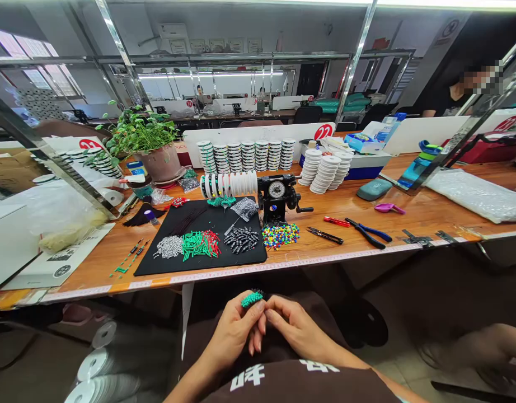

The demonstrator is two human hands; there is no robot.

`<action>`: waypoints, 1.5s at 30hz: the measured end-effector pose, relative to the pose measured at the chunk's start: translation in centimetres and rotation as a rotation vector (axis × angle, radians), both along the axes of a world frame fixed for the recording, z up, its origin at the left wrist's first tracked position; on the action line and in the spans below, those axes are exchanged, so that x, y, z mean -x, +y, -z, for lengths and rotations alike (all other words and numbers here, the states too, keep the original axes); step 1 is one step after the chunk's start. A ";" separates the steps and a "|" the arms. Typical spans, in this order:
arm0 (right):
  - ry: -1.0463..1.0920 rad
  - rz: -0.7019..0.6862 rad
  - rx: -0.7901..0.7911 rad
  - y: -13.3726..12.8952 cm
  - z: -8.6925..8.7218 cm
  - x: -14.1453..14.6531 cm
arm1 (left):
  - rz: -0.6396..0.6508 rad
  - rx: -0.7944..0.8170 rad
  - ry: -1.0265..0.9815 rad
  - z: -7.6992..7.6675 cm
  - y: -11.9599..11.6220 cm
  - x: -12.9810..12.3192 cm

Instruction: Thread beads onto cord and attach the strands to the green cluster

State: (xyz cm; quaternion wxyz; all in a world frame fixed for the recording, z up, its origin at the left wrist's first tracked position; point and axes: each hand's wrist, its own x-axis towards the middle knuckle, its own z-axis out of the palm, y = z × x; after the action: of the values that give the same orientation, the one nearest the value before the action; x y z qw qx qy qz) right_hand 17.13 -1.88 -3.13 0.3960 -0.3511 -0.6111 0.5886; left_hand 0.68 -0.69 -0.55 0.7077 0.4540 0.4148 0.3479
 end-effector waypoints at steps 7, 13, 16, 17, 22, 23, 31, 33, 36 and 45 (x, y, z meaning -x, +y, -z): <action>-0.132 0.457 -0.044 0.2 -0.2 -1.5 | -0.026 -0.031 0.085 -0.4 0.1 -0.3; 0.027 0.394 0.053 0.9 -0.8 -1.4 | 0.024 -0.136 0.217 0.0 -0.3 -0.3; 0.038 0.358 0.068 0.7 -0.9 -1.0 | 0.038 -0.225 0.299 0.0 -0.6 -0.1; 0.023 0.362 0.063 0.6 -0.9 -0.8 | 0.040 -0.247 0.317 0.0 -0.6 -0.1; -0.069 0.398 0.039 0.2 -1.1 -0.5 | 0.011 -0.272 0.338 0.0 -0.6 -0.2; -0.073 0.397 0.039 0.2 -1.0 -0.5 | 0.005 -0.264 0.333 0.0 -0.5 -0.2; -0.045 0.401 0.049 0.3 -0.5 -0.8 | 0.034 -0.265 0.349 0.3 -0.6 0.0; -0.068 0.374 0.053 0.3 -0.4 -0.7 | 0.036 -0.278 0.380 0.3 -0.6 0.0; -0.056 0.353 0.056 0.2 -0.5 -0.5 | -0.007 -0.339 0.434 0.1 -0.4 0.0; 0.040 0.387 0.074 0.6 0.6 -0.9 | -0.012 -0.261 0.271 0.3 0.2 0.5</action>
State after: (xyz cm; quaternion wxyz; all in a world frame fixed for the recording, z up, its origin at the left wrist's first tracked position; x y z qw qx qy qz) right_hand 18.07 -1.31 -3.70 0.5004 -0.4648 -0.5021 0.5305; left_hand 0.22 -0.44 -0.86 0.5784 0.5821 0.4603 0.3387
